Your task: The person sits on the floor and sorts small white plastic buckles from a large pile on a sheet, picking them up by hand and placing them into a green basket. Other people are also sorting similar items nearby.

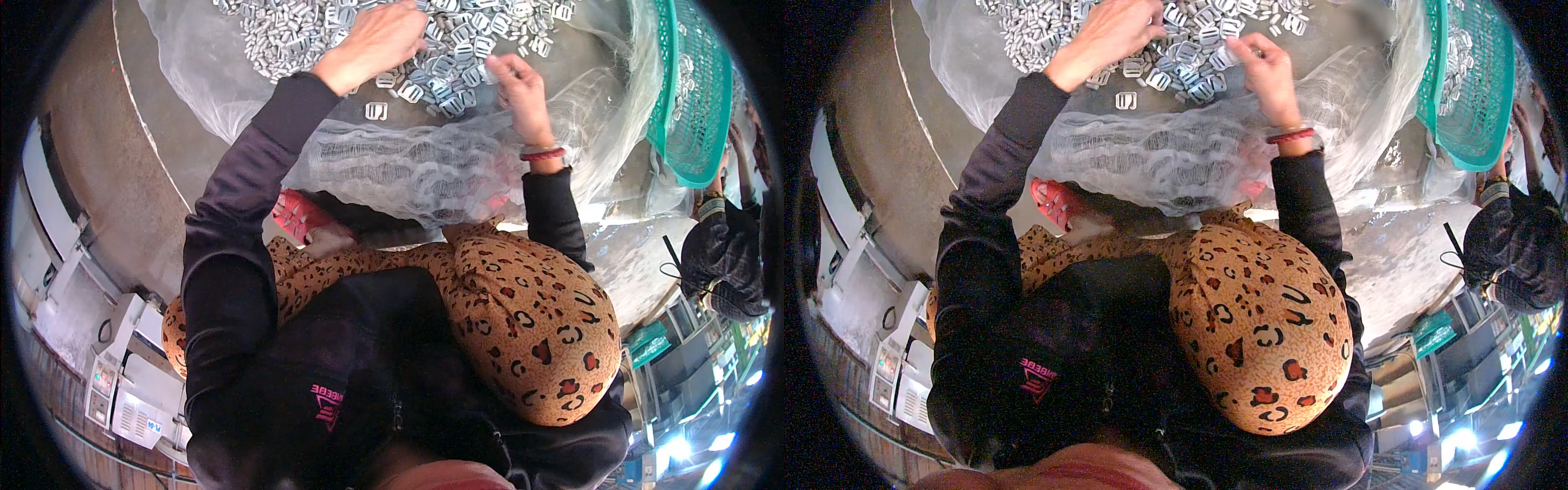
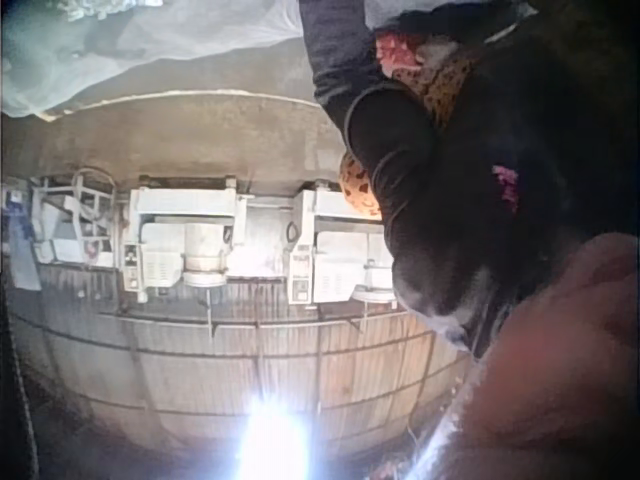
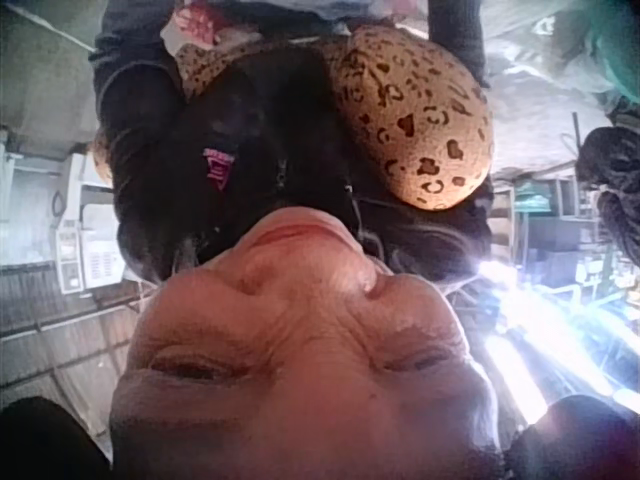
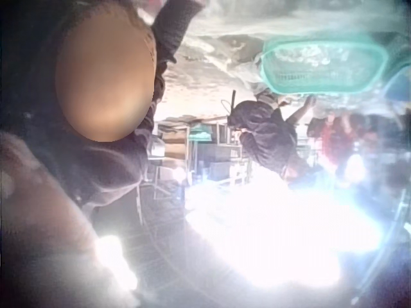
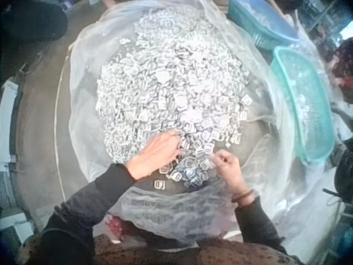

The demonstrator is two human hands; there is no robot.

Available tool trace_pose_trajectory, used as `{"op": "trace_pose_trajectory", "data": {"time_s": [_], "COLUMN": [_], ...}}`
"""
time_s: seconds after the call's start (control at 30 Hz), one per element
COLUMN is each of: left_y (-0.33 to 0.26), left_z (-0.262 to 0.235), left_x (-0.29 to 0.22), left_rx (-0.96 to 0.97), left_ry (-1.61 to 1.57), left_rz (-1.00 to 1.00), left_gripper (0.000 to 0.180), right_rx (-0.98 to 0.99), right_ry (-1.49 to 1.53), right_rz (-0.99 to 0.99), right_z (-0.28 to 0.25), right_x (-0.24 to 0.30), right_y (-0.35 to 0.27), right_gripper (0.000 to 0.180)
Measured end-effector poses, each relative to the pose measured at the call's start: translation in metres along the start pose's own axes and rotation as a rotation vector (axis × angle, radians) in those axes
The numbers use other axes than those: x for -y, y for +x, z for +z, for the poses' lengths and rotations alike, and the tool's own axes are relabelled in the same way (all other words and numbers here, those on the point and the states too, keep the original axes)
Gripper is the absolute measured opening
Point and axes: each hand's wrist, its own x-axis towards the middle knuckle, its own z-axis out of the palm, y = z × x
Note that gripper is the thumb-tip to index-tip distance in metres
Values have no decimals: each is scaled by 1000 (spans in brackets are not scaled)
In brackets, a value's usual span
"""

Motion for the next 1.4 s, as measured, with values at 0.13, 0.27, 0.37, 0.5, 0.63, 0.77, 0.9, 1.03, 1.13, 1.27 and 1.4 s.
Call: {"op": "trace_pose_trajectory", "data": {"time_s": [0.13,0.27,0.37,0.5,0.63,0.77,0.9,1.03,1.13,1.27,1.4], "left_y": [6,1,-3,-4,3,-1,-11,-8,-32,-42,-4], "left_z": [-23,8,34,-19,-57,-48,-29,-32,9,14,-31], "left_x": [-10,-23,-19,-8,2,-18,-9,-20,-12,-8,-9], "left_rx": [99,155,75,34,395,165,310,557,297,122,124], "left_ry": [-281,129,322,-144,-1039,-2031,-1977,-1010,123,170,-313], "left_rz": [-180,-21,208,-32,-546,-268,-184,-305,21,50,-28], "left_gripper": [22,24,34,26,23,11,16,26,34,24,25], "right_rx": [288,369,448,329,-171,-144,-3,332,258,-153,-186], "right_ry": [850,748,784,243,-970,-885,-61,1045,945,-598,-1111], "right_rz": [-45,-136,-196,-122,-607,-657,-210,-5,39,-596,-360], "right_z": [-19,0,2,7,43,51,32,4,10,28,35], "right_x": [-3,19,22,27,-8,-19,2,29,42,2,3], "right_y": [-3,-11,-5,-2,4,7,-1,-17,-18,13,6], "right_gripper": [11,16,21,30,34,21,19,28,24,35,40]}}
